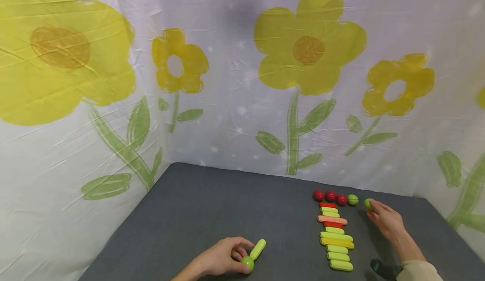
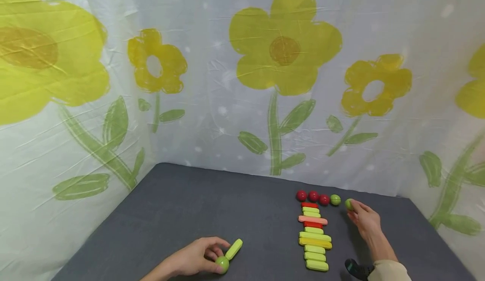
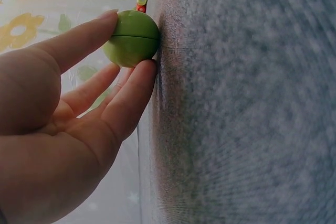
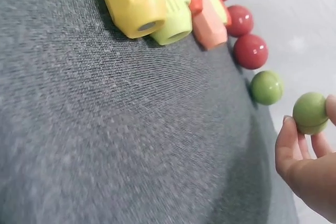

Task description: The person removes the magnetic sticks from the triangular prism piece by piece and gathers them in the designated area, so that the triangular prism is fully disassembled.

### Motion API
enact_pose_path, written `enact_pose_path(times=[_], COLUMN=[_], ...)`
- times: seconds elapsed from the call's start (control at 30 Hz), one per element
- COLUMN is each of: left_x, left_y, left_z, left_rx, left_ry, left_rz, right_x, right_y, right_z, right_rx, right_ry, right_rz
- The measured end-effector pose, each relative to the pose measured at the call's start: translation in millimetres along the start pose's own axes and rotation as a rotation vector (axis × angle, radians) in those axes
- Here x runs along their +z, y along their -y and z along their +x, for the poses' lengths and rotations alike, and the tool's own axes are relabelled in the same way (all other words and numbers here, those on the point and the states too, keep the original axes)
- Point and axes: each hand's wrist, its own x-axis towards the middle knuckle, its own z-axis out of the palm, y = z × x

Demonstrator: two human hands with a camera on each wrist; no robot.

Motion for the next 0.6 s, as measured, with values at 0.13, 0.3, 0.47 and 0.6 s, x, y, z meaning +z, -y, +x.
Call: enact_pose_path(times=[0.13,0.3,0.47,0.6], left_x=[1.1,1.1,-0.1,-2.5], left_y=[0.0,-0.4,1.8,4.3], left_z=[-0.6,-1.7,-1.9,-1.8], left_rx=[0.007,0.023,0.047,0.054], left_ry=[0.004,0.011,0.017,0.032], left_rz=[-0.015,-0.046,-0.070,-0.045], right_x=[2,5,6,8], right_y=[-9,-17,-19,-21], right_z=[8.2,13.5,16.1,19.2], right_rx=[-0.013,-0.022,-0.028,-0.035], right_ry=[-0.075,-0.130,-0.170,-0.208], right_rz=[-0.057,-0.045,-0.018,-0.023])
